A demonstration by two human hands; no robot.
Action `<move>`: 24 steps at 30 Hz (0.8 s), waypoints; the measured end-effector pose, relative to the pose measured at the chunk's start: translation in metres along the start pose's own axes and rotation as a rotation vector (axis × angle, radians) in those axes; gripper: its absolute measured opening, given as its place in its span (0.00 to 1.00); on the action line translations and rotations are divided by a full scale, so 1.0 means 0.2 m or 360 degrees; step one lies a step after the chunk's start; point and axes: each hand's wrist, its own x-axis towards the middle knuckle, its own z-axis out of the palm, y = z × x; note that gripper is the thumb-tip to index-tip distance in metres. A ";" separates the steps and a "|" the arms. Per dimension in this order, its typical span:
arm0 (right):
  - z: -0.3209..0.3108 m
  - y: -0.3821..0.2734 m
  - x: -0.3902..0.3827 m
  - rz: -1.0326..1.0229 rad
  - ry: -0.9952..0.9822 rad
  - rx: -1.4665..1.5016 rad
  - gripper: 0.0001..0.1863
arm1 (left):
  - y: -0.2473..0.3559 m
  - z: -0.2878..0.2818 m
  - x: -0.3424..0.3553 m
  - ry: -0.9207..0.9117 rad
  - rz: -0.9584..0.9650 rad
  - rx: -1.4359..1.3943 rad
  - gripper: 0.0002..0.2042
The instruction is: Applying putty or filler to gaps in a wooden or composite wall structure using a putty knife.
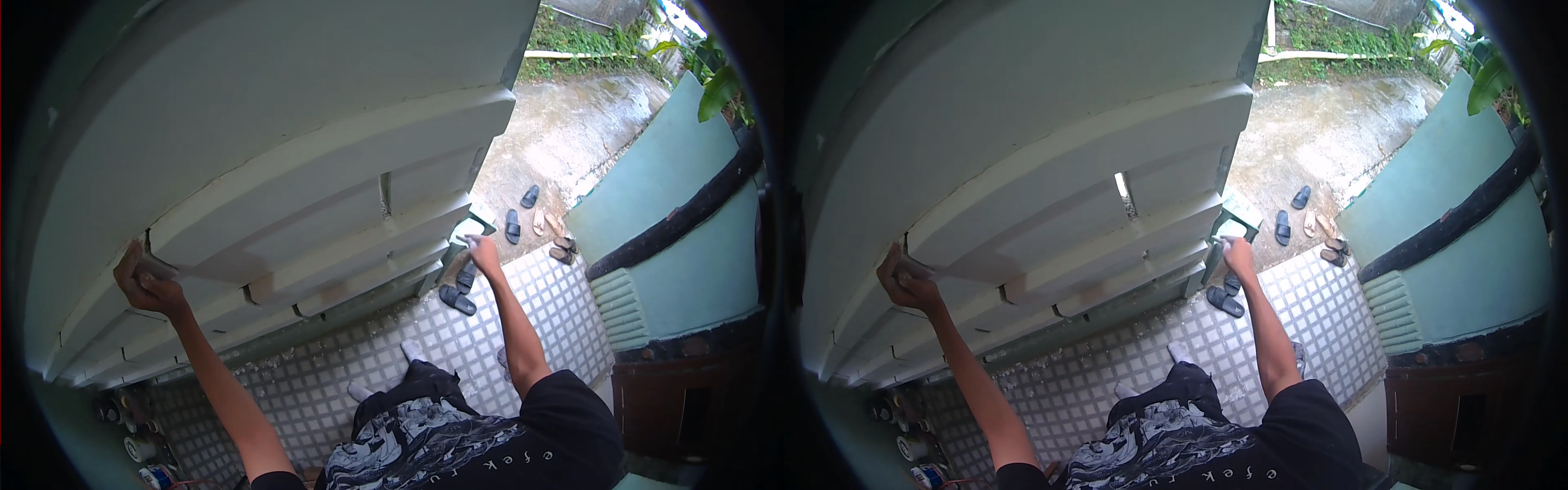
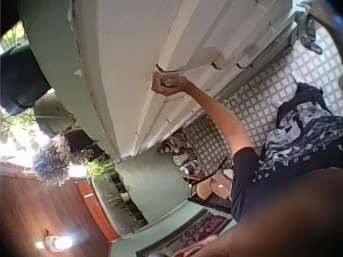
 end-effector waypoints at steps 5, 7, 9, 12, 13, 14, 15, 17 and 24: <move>-0.04 -0.25 -0.05 0.0060 0.0655 0.1067 0.17 | 0.01 -0.03 0.00 -0.0016 -0.0033 0.0093 0.24; 0.03 -0.27 -0.11 -0.0138 0.0403 0.0828 0.18 | 0.00 -0.01 0.00 -0.0025 -0.0013 0.0078 0.24; 0.13 -0.14 -0.13 0.0147 0.0080 0.0812 0.19 | -0.02 -0.01 -0.02 0.0012 -0.0052 0.0096 0.25; 0.19 0.13 -0.14 -0.0355 0.0048 0.0270 0.19 | 0.00 0.03 0.00 0.0006 -0.0014 0.0098 0.25; 0.18 0.05 -0.13 -0.0369 0.0020 0.0285 0.19 | -0.01 0.00 0.00 0.0001 -0.0008 0.0132 0.25; 0.13 -0.02 -0.11 -0.0005 0.0096 0.0834 0.19 | -0.01 -0.02 0.00 -0.0022 -0.0012 0.0152 0.25; 0.07 -0.12 -0.10 0.0387 0.0170 0.1362 0.20 | -0.02 -0.05 0.00 -0.0047 -0.0023 0.0166 0.26; 0.00 -0.27 -0.09 0.0217 0.0490 0.1683 0.20 | -0.01 -0.02 0.00 -0.0012 -0.0009 0.0112 0.26; -0.01 -0.15 -0.11 0.0295 0.0008 0.0829 0.19 | 0.03 0.01 0.02 0.0007 0.0136 0.0113 0.27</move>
